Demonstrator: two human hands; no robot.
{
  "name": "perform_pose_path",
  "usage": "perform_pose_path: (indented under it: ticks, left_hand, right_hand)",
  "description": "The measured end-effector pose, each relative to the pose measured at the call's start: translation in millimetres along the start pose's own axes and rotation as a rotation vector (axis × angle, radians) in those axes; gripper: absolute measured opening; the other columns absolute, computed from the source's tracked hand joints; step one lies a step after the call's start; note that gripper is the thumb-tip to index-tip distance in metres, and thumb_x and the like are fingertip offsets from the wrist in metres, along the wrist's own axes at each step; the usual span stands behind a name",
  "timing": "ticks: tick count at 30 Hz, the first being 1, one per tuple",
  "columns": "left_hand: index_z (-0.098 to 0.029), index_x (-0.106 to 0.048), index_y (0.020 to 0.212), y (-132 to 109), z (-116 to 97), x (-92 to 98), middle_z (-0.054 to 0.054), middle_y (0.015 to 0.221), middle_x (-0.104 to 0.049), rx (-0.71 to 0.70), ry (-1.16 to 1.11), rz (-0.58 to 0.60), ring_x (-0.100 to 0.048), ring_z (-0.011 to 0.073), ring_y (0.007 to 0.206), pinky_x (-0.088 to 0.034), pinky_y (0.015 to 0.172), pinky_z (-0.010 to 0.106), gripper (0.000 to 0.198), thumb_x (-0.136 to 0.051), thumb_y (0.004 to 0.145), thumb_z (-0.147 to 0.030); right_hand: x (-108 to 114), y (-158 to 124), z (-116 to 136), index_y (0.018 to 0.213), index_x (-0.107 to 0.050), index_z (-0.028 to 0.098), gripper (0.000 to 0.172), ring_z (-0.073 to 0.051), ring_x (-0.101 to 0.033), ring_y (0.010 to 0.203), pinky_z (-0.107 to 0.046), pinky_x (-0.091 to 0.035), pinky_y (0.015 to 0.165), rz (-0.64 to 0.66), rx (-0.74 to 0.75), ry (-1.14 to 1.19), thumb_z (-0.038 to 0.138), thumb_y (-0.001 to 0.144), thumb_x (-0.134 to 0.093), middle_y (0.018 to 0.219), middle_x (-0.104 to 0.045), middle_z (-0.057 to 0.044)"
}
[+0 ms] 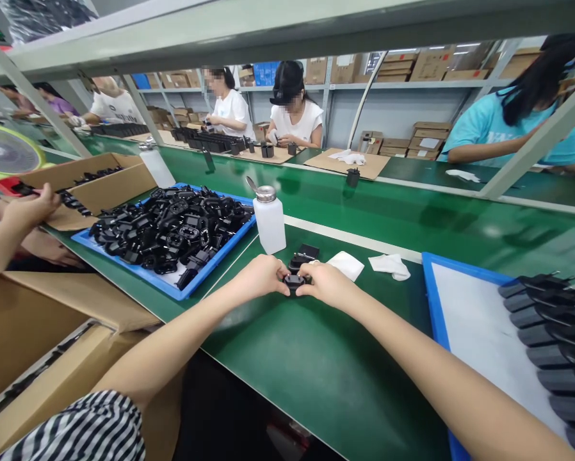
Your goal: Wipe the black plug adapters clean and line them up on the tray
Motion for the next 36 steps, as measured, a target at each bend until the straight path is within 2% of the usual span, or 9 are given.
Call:
perform_pose_path:
  ticks: [7,14,19,22,25,27,31,34,36]
  left_hand:
    - [-0.013,-0.061,0.074,-6,-24,7.2,0.010,0.070,-0.060,-0.010,0.277,0.068,-0.056,0.0220,0.066,-0.040,0.055,0.027,0.016,-0.058,0.059,-0.018]
    - [-0.015,-0.062,0.069,11,-10,10.4,0.007,0.062,-0.059,-0.126,0.260,0.144,-0.056,0.0214,0.062,-0.040,0.052,0.026,0.024,-0.064,0.052,-0.031]
    - [-0.014,-0.062,0.073,19,-17,11.6,0.008,0.065,-0.060,0.025,0.279,0.193,-0.056,0.0196,0.063,-0.041,0.053,0.024,0.024,-0.065,0.051,-0.023]
    - [-0.013,-0.061,0.075,17,-27,14.0,0.008,0.069,-0.060,0.097,0.288,0.220,-0.057,0.0190,0.065,-0.041,0.055,0.023,0.024,-0.064,0.052,-0.016]
    - [-0.012,-0.060,0.077,8,-27,13.6,0.010,0.075,-0.061,0.110,0.251,0.179,-0.057,0.0206,0.070,-0.042,0.059,0.025,0.022,-0.061,0.056,-0.018]
    - [-0.013,-0.059,0.080,0,-19,9.0,0.009,0.081,-0.060,0.122,0.172,0.132,-0.056,0.0215,0.075,-0.042,0.062,0.027,0.026,-0.060,0.057,-0.026]
    - [-0.013,-0.048,0.102,-9,7,-10.3,0.012,0.106,-0.050,0.144,-0.003,-0.064,-0.045,0.0266,0.098,-0.038,0.078,0.031,0.063,-0.064,0.047,-0.038]
    - [-0.009,-0.027,0.118,-4,20,-27.3,0.016,0.121,-0.034,-0.017,-0.229,-0.150,-0.033,0.0270,0.110,-0.033,0.087,0.033,0.093,-0.069,0.039,-0.036]
    - [-0.009,-0.024,0.119,4,21,-36.1,0.014,0.119,-0.037,-0.121,-0.407,-0.153,-0.038,0.0240,0.106,-0.033,0.087,0.032,0.093,-0.068,0.041,-0.033]
  right_hand:
    - [3,2,9,0.080,-0.054,0.015,0.018,-0.018,-0.052,0.068,-0.024,-0.038,0.055,0.018,0.015,-0.185,0.020,0.064,-0.062,0.075,-0.055,-0.005]
    - [9,8,13,0.086,-0.056,0.017,0.020,-0.021,-0.055,0.066,-0.026,-0.037,0.051,0.153,-0.042,-0.285,0.022,0.067,-0.059,0.075,-0.059,-0.005]
    - [6,15,3,0.076,-0.058,0.017,0.014,-0.020,-0.055,0.062,-0.024,-0.036,0.049,0.177,-0.080,-0.216,0.025,0.065,-0.060,0.067,-0.059,-0.004]
    - [1,12,2,0.076,-0.058,0.016,0.015,-0.020,-0.055,0.066,-0.024,-0.037,0.051,0.119,-0.105,-0.167,0.026,0.065,-0.060,0.071,-0.060,-0.004]
    - [0,6,2,0.084,-0.057,0.016,0.018,-0.020,-0.054,0.072,-0.025,-0.038,0.058,0.038,-0.080,-0.093,0.025,0.068,-0.057,0.080,-0.059,-0.005]
    - [5,2,-1,0.085,-0.057,0.017,0.019,-0.019,-0.054,0.072,-0.025,-0.039,0.059,0.064,-0.047,-0.022,0.026,0.067,-0.056,0.081,-0.059,-0.004]
    - [25,3,-21,0.078,-0.057,0.017,0.018,-0.017,-0.055,0.066,-0.024,-0.041,0.058,0.066,-0.144,0.132,0.030,0.068,-0.053,0.074,-0.060,-0.002]
    - [32,13,-37,0.086,-0.055,0.012,0.023,-0.022,-0.052,0.081,-0.030,-0.039,0.070,-0.115,-0.247,0.057,0.028,0.073,-0.046,0.089,-0.057,-0.009]
    - [28,22,-41,0.101,-0.048,0.007,0.034,-0.024,-0.044,0.096,-0.032,-0.034,0.081,-0.165,-0.236,0.002,0.025,0.073,-0.047,0.106,-0.048,-0.015]
Point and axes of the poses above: each hand's wrist, its own y-axis towards the middle knuckle, its own x-axis out of the back of the hand, z = x × y, the point moved 1 cm from there along y, towards the middle knuckle
